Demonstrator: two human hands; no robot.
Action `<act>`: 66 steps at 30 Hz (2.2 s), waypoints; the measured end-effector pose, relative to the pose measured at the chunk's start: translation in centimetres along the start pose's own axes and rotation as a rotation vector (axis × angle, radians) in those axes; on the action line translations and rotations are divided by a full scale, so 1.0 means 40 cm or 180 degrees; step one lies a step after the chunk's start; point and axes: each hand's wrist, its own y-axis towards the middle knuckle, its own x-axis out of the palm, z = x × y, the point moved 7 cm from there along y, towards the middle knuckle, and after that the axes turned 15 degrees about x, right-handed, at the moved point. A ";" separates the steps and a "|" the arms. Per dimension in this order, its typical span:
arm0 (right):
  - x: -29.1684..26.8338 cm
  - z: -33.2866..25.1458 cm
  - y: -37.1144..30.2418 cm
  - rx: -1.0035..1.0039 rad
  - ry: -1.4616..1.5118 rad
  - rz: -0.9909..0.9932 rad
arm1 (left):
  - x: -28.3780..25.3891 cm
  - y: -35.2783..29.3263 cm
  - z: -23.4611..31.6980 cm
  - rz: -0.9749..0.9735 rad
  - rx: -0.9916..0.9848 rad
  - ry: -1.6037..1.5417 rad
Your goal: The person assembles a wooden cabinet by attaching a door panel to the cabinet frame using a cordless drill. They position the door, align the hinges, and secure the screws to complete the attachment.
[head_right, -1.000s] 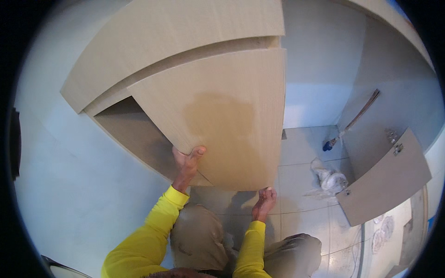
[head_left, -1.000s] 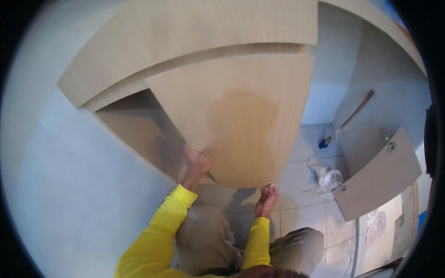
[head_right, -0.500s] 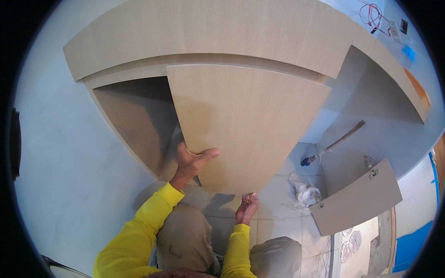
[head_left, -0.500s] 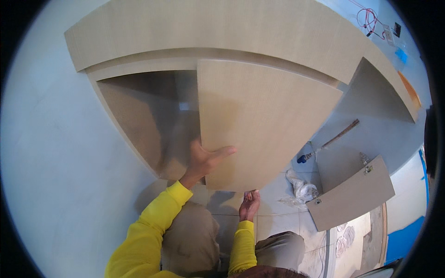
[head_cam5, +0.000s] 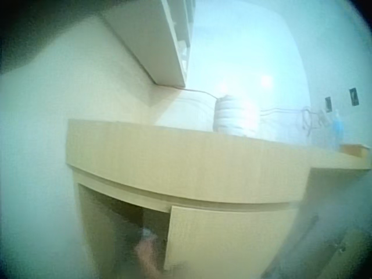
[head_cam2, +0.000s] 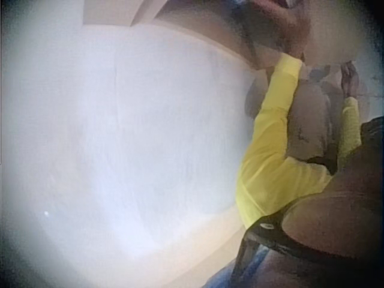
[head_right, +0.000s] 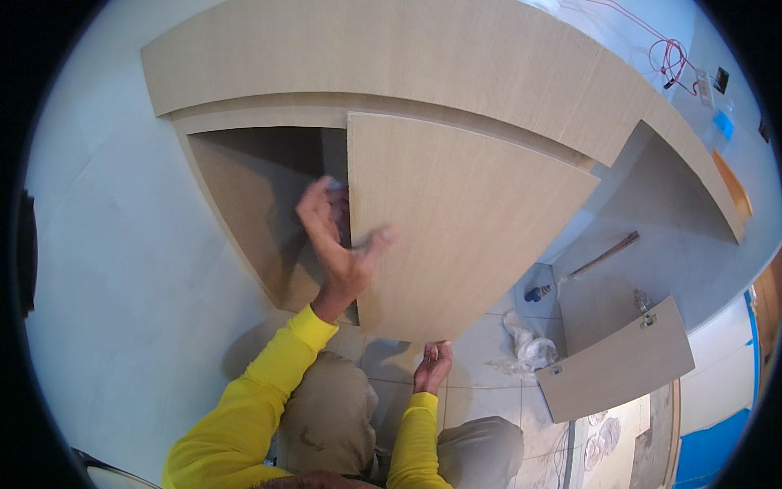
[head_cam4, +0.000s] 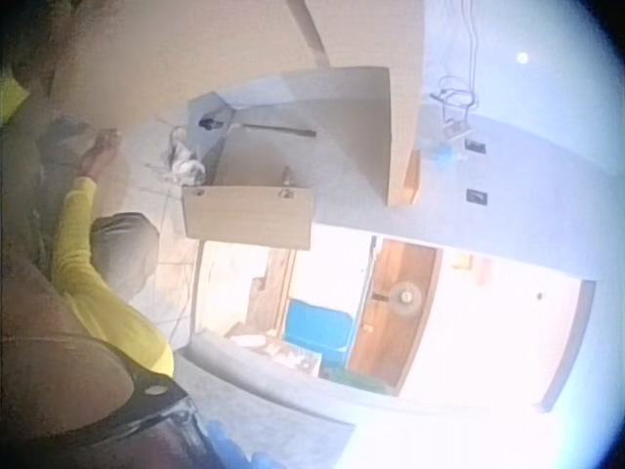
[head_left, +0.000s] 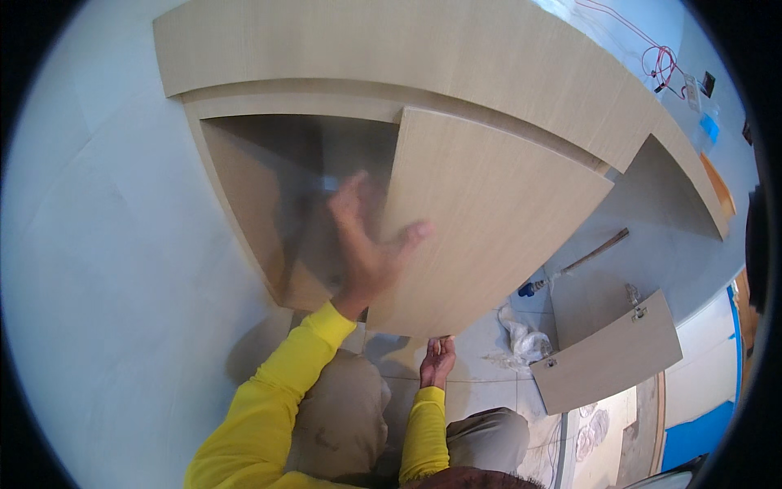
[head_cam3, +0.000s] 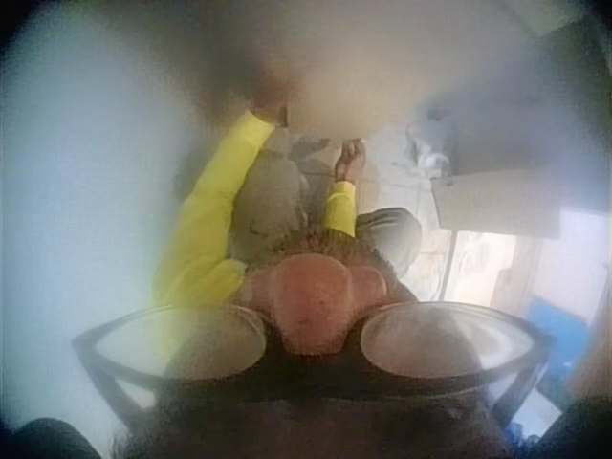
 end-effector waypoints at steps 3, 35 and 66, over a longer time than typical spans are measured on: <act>-0.014 -0.017 -0.001 -0.0041 0.0036 0.0068 | 0.018 0.154 0.042 0.0380 0.0542 -0.0041; 0.039 -0.017 -0.034 -0.0133 0.0102 -0.0136 | 0.057 0.245 0.112 0.0476 0.0082 -0.0570; 0.067 -0.012 -0.074 -0.0054 0.0532 0.0255 | 0.199 0.259 0.301 -0.1443 0.1975 0.1854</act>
